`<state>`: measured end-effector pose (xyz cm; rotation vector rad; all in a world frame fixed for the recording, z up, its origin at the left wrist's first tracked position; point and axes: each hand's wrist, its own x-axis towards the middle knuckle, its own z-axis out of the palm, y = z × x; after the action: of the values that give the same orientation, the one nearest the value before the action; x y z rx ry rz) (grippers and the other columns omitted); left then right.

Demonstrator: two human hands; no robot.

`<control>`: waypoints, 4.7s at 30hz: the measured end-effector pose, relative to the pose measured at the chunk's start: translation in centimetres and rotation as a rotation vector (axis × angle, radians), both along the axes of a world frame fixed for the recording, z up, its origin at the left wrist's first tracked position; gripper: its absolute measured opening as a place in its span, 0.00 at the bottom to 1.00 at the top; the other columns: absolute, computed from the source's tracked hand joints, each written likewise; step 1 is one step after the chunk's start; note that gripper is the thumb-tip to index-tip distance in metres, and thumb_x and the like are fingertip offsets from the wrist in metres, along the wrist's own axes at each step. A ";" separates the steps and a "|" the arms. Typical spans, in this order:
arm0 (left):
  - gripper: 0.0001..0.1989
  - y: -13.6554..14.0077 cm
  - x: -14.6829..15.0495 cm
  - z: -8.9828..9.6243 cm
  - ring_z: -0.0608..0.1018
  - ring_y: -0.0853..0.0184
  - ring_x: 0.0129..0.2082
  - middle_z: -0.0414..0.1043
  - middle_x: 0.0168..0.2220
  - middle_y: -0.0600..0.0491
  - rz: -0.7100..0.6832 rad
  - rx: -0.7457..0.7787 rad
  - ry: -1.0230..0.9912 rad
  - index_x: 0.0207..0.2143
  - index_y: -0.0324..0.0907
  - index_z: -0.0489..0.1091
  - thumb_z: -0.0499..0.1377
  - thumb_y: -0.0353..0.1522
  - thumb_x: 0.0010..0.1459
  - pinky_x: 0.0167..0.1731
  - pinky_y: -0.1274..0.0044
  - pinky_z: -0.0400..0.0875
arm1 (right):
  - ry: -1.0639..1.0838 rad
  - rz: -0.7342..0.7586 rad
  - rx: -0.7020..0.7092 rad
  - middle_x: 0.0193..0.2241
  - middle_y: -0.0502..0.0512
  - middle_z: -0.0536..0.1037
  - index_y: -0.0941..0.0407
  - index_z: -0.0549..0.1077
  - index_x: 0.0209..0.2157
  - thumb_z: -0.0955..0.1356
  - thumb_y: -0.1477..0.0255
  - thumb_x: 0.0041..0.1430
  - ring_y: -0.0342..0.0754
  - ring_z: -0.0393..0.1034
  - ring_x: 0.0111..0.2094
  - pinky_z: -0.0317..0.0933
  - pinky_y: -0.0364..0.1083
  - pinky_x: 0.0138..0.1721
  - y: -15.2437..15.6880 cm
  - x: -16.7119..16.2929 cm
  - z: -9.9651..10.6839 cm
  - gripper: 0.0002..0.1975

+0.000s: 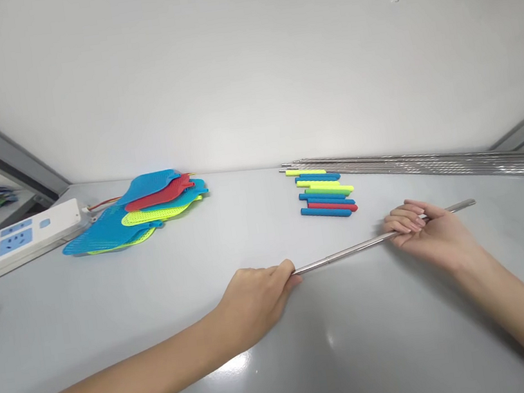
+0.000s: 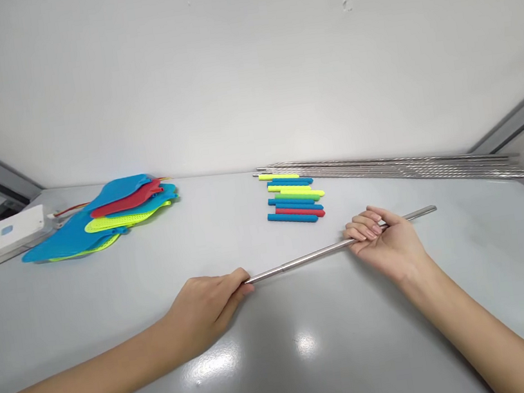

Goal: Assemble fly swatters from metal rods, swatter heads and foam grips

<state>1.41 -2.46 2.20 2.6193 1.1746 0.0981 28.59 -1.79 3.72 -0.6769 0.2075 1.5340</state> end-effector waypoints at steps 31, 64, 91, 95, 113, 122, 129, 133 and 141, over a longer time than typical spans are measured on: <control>0.11 -0.6 -0.3 -0.5 0.62 0.70 0.12 0.59 0.14 0.58 -0.139 0.188 0.094 0.24 0.41 0.54 0.39 0.29 0.58 0.15 0.79 0.50 | -0.140 -0.218 0.086 0.13 0.42 0.37 0.55 0.38 0.19 0.56 0.82 0.50 0.38 0.32 0.13 0.38 0.39 0.10 -1.9 -2.8 -1.6 0.17; 0.09 -0.7 -0.1 -0.4 0.64 0.70 0.13 0.62 0.15 0.57 -0.218 0.121 0.063 0.23 0.41 0.52 0.41 0.26 0.56 0.15 0.77 0.51 | -0.159 -0.184 0.037 0.14 0.43 0.36 0.56 0.38 0.19 0.56 0.80 0.51 0.39 0.33 0.13 0.39 0.40 0.10 -3.1 -5.1 -0.7 0.17; 0.13 -0.5 -0.1 -0.2 0.61 0.71 0.11 0.58 0.13 0.59 -0.154 0.111 0.037 0.26 0.41 0.52 0.35 0.31 0.60 0.14 0.79 0.49 | -0.274 0.229 0.352 0.16 0.45 0.45 0.57 0.51 0.18 0.60 0.73 0.53 0.39 0.48 0.18 0.55 0.41 0.21 -3.0 -4.9 0.6 0.14; 0.13 -0.5 -0.1 -0.1 0.60 0.72 0.11 0.58 0.13 0.60 -0.155 0.116 0.056 0.25 0.41 0.52 0.35 0.32 0.60 0.14 0.80 0.49 | -0.259 0.240 0.364 0.16 0.45 0.45 0.57 0.51 0.18 0.60 0.73 0.53 0.38 0.47 0.18 0.54 0.41 0.21 -3.0 -4.9 0.8 0.14; 0.12 -0.7 -0.2 0.1 0.52 0.74 0.13 0.48 0.14 0.61 -0.043 -0.165 -0.147 0.23 0.42 0.48 0.37 0.31 0.59 0.17 0.82 0.48 | -0.310 0.125 0.400 0.15 0.44 0.43 0.57 0.51 0.17 0.59 0.72 0.55 0.38 0.44 0.16 0.50 0.40 0.19 -4.2 -5.7 0.6 0.15; 0.11 -1.0 -0.1 0.1 0.49 0.74 0.14 0.45 0.14 0.61 -0.016 -0.229 -0.206 0.22 0.42 0.46 0.39 0.29 0.57 0.18 0.81 0.46 | -0.347 0.039 0.404 0.13 0.44 0.42 0.57 0.50 0.16 0.57 0.71 0.56 0.39 0.40 0.15 0.46 0.40 0.17 -5.4 -6.8 0.0 0.16; 0.10 -1.1 0.0 -0.1 0.48 0.74 0.14 0.46 0.14 0.61 -0.024 -0.187 -0.149 0.22 0.42 0.47 0.40 0.28 0.56 0.17 0.81 0.45 | -0.307 0.036 0.357 0.13 0.44 0.41 0.57 0.50 0.16 0.58 0.72 0.55 0.38 0.40 0.15 0.45 0.40 0.17 -5.1 -7.1 -0.5 0.16; 0.09 -1.1 0.1 0.1 0.49 0.74 0.14 0.46 0.14 0.61 -0.023 -0.178 -0.137 0.22 0.42 0.48 0.42 0.27 0.54 0.17 0.82 0.46 | -0.275 0.029 0.345 0.14 0.44 0.41 0.57 0.50 0.17 0.59 0.73 0.54 0.38 0.40 0.15 0.45 0.40 0.17 -5.1 -7.4 -0.8 0.15; 0.07 -1.1 0.1 0.1 0.54 0.74 0.14 0.53 0.14 0.61 -0.053 -0.153 -0.101 0.23 0.42 0.53 0.43 0.24 0.51 0.18 0.81 0.48 | -0.253 0.044 0.337 0.14 0.44 0.41 0.57 0.50 0.17 0.59 0.73 0.54 0.38 0.40 0.15 0.46 0.40 0.17 -5.0 -7.8 -1.2 0.15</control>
<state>1.48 -3.58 2.28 2.4798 1.0354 0.1240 20.80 -6.84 2.56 -0.6004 -0.2542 1.4635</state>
